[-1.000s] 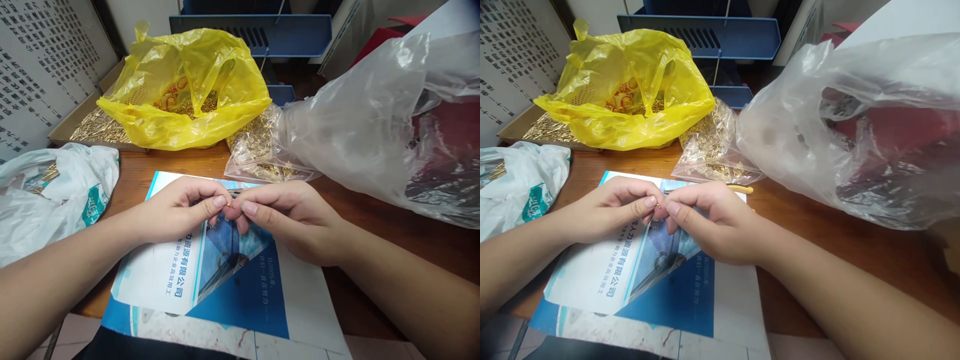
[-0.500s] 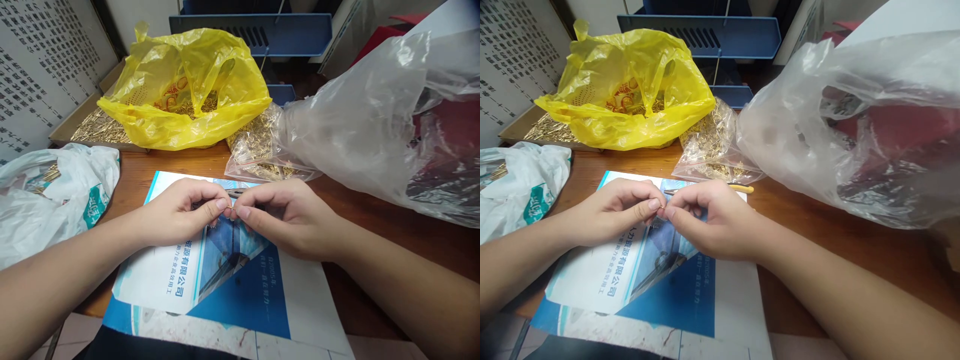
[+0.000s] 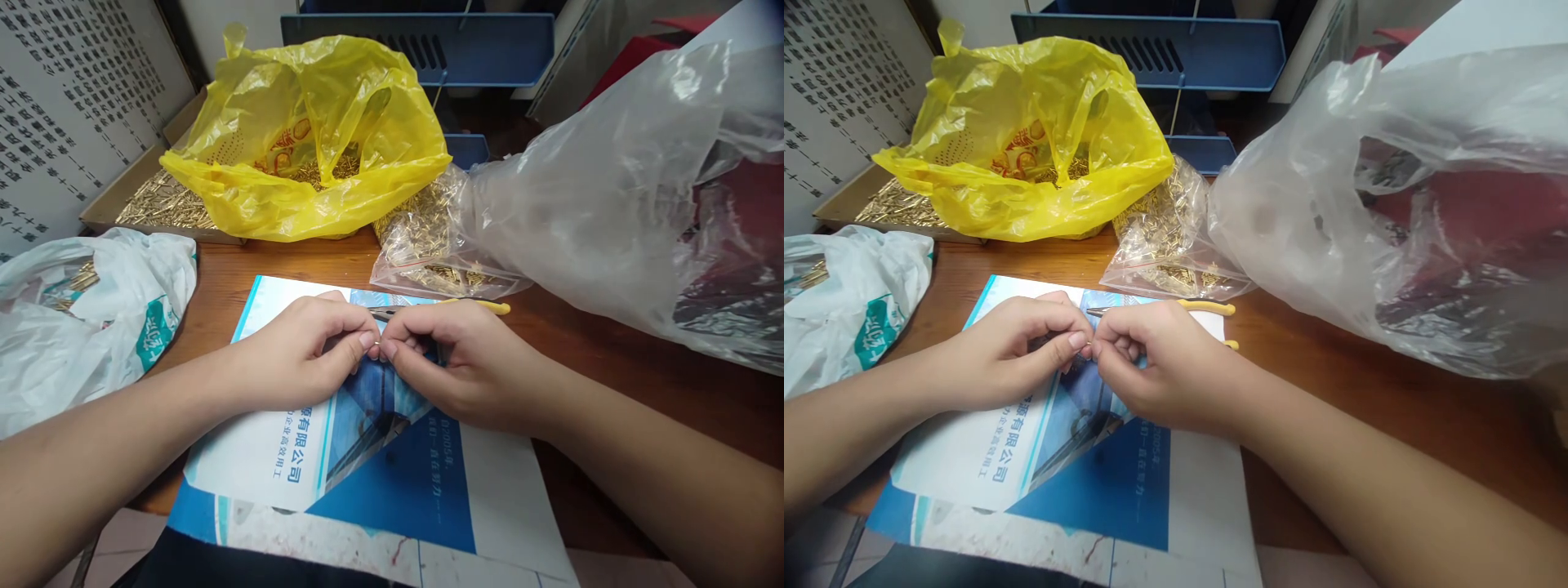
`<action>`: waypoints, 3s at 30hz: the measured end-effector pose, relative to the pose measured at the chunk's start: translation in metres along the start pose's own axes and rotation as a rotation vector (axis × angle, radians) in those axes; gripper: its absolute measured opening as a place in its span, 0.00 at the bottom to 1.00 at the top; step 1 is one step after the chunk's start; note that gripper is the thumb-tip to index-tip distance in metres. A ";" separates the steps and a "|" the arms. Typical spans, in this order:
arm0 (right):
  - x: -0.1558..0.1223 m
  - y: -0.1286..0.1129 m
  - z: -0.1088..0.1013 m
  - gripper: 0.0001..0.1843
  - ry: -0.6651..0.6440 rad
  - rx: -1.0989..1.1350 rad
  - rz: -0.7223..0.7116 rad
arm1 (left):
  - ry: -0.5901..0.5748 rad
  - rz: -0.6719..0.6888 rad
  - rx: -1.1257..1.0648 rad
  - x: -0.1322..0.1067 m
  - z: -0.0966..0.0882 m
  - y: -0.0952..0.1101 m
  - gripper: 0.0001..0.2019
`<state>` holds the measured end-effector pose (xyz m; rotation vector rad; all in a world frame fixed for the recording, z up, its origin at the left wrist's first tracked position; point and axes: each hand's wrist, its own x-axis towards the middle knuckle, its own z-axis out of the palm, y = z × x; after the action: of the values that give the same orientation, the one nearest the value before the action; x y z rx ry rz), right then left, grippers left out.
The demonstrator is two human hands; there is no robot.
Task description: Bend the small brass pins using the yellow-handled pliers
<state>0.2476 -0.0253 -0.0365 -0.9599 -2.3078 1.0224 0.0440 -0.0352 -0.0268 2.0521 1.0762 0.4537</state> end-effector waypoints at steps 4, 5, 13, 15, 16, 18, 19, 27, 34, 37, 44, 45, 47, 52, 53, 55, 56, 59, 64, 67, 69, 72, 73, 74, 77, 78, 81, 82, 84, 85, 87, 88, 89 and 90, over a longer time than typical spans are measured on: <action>0.000 -0.001 0.004 0.11 0.005 -0.043 0.007 | -0.002 0.014 0.054 -0.001 0.001 -0.003 0.12; 0.000 -0.002 0.005 0.10 0.006 -0.051 0.014 | -0.002 0.028 0.068 -0.001 0.001 -0.004 0.12; 0.001 -0.001 0.006 0.09 0.025 -0.009 0.009 | 0.000 0.031 -0.024 0.000 0.000 -0.006 0.12; 0.002 0.000 0.000 0.11 0.022 0.066 -0.018 | 0.026 -0.026 -0.150 0.000 -0.003 -0.005 0.13; 0.002 0.001 -0.002 0.13 0.039 0.100 -0.021 | 0.038 -0.063 -0.219 0.000 -0.004 -0.004 0.13; 0.002 0.002 -0.006 0.15 0.097 0.149 -0.019 | 0.047 -0.125 -0.344 0.001 -0.007 -0.003 0.15; 0.002 0.002 -0.006 0.14 0.130 0.160 -0.027 | 0.043 -0.144 -0.394 0.001 -0.008 -0.003 0.16; 0.001 0.000 0.005 0.03 0.405 0.085 -0.321 | 0.005 -0.019 -0.468 0.002 -0.003 0.000 0.20; 0.004 0.003 0.011 0.07 0.567 0.051 -0.470 | 0.037 0.037 -0.486 0.003 0.002 -0.001 0.19; 0.004 0.003 0.011 0.06 0.567 0.023 -0.465 | 0.051 0.035 -0.473 0.002 0.002 -0.002 0.19; 0.004 0.002 0.010 0.06 0.538 0.003 -0.454 | 0.075 0.044 -0.439 0.002 0.002 0.001 0.18; 0.003 0.002 0.010 0.06 0.532 -0.004 -0.450 | 0.082 0.042 -0.433 0.002 0.002 0.002 0.19; 0.003 0.002 0.010 0.05 0.525 -0.014 -0.445 | 0.088 0.040 -0.419 0.002 0.001 0.004 0.20; 0.002 0.002 0.010 0.05 0.526 -0.014 -0.435 | 0.076 0.038 -0.438 0.002 0.001 0.007 0.20; 0.002 0.002 0.010 0.05 0.526 -0.012 -0.435 | 0.076 0.035 -0.443 0.002 0.001 0.007 0.20; 0.002 0.002 0.010 0.05 0.532 -0.002 -0.441 | 0.081 0.029 -0.447 0.001 0.001 0.006 0.20; 0.002 0.002 0.010 0.05 0.532 0.002 -0.442 | 0.086 0.029 -0.448 0.001 0.002 0.006 0.20; 0.002 0.001 0.010 0.05 0.530 -0.001 -0.443 | 0.090 0.041 -0.455 0.001 0.002 0.004 0.19; 0.002 0.000 0.009 0.06 0.519 -0.017 -0.443 | 0.076 0.056 -0.464 0.001 0.003 0.003 0.19; 0.003 -0.001 0.009 0.06 0.525 -0.004 -0.443 | 0.079 0.055 -0.471 0.000 0.003 0.004 0.19; 0.004 -0.002 0.009 0.09 0.538 0.027 -0.461 | 0.083 0.059 -0.472 0.000 0.003 0.004 0.19; 0.004 -0.002 0.009 0.10 0.563 0.053 -0.499 | 0.078 0.070 -0.473 0.000 0.002 0.005 0.17; 0.004 -0.002 0.009 0.10 0.571 0.047 -0.509 | 0.075 0.065 -0.473 0.000 0.002 0.006 0.17; 0.004 -0.002 0.009 0.10 0.577 0.037 -0.519 | 0.076 0.059 -0.472 0.000 0.002 0.006 0.17; 0.003 -0.002 0.009 0.11 0.604 0.009 -0.540 | 0.087 0.047 -0.466 0.000 0.001 0.007 0.16; 0.003 -0.002 0.010 0.11 0.618 0.003 -0.530 | 0.094 0.046 -0.463 0.000 0.001 0.007 0.16; 0.004 0.001 0.013 0.11 0.660 -0.009 -0.456 | 0.127 0.024 -0.432 0.000 0.001 0.006 0.13; 0.004 0.003 0.013 0.12 0.673 -0.015 -0.428 | 0.140 0.005 -0.412 0.000 0.002 0.005 0.13; 0.006 0.007 0.013 0.12 0.692 -0.027 -0.375 | 0.184 -0.040 -0.369 0.000 0.003 0.005 0.14; 0.007 0.010 0.012 0.12 0.692 -0.032 -0.343 | 0.216 -0.059 -0.349 0.000 0.003 0.004 0.14; 0.008 0.014 0.008 0.10 0.671 -0.033 -0.272 | 0.289 -0.082 -0.302 0.000 0.002 0.005 0.14; 0.008 0.015 0.007 0.09 0.658 -0.036 -0.240 | 0.325 -0.088 -0.271 0.000 0.001 0.006 0.13; 0.008 0.016 0.005 0.08 0.645 -0.045 -0.220 | 0.352 -0.090 -0.233 0.000 0.001 0.007 0.12; 0.007 0.016 0.004 0.07 0.633 -0.060 -0.213 | 0.365 -0.089 -0.190 0.000 0.000 0.008 0.12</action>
<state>0.2471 -0.0141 -0.0500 -0.8765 -1.8592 0.4696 0.0481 -0.0381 -0.0212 1.7866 1.2772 0.8742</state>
